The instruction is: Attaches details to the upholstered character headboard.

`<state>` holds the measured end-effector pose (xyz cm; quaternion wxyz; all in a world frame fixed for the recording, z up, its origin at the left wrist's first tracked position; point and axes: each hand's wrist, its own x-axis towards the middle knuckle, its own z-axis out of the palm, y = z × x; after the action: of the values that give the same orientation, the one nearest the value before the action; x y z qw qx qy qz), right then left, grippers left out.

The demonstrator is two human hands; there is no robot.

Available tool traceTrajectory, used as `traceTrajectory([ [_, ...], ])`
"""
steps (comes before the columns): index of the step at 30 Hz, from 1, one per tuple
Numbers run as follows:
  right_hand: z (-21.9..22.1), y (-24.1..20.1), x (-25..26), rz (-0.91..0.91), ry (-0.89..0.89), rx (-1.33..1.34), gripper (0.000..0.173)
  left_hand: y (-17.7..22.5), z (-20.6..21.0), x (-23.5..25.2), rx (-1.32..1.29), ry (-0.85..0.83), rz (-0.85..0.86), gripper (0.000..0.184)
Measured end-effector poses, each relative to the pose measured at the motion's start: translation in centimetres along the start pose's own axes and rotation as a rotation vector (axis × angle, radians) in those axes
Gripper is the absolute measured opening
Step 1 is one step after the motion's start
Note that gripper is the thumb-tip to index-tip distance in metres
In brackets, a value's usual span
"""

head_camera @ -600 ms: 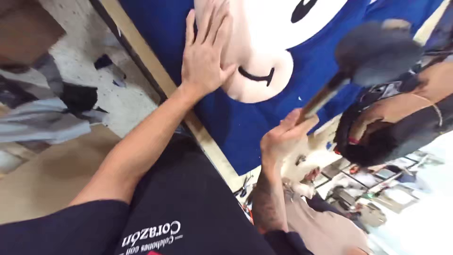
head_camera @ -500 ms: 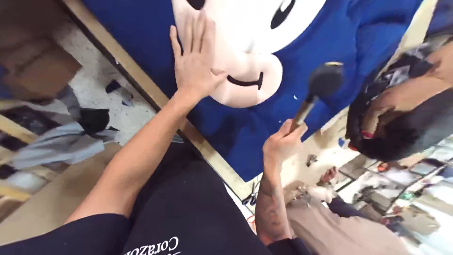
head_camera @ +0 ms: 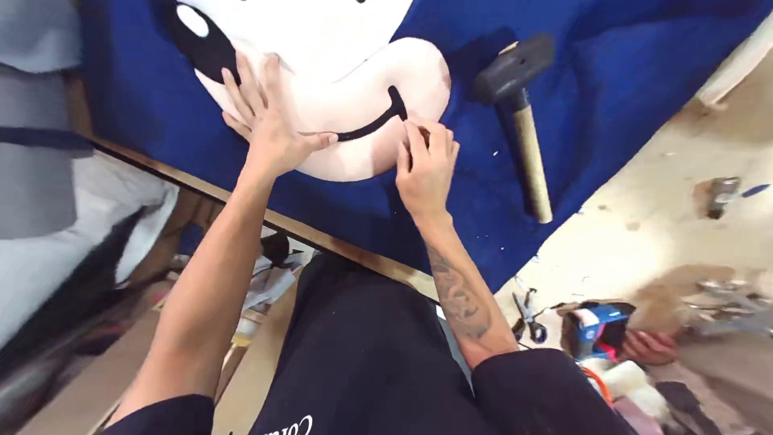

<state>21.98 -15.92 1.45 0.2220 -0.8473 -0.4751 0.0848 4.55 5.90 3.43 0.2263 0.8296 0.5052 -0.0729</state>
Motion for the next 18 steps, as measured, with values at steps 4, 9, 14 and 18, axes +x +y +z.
traceTrajectory([
  [4, 1.4, -1.5, 1.1, -0.069, -0.064, 0.096, 0.033, 0.5, -0.2, 0.7, 0.01, -0.019, -0.034, 0.141],
  [9, 3.2, -3.5, 2.5, -0.169, -0.099, 0.196, 0.025, 0.2, 0.4, 1.0, 0.011, 0.009, -0.022, 0.14],
  [14, 4.9, -5.9, 2.6, -0.251, -0.078, 0.211, 0.031, -0.3, 0.2, 0.7, -0.104, -0.03, 0.027, 0.133],
  [18, 4.8, -7.1, 3.3, -0.193, -0.009, 0.25, 0.025, 0.5, -0.4, 0.1, -0.211, -0.089, -0.036, 0.13],
])
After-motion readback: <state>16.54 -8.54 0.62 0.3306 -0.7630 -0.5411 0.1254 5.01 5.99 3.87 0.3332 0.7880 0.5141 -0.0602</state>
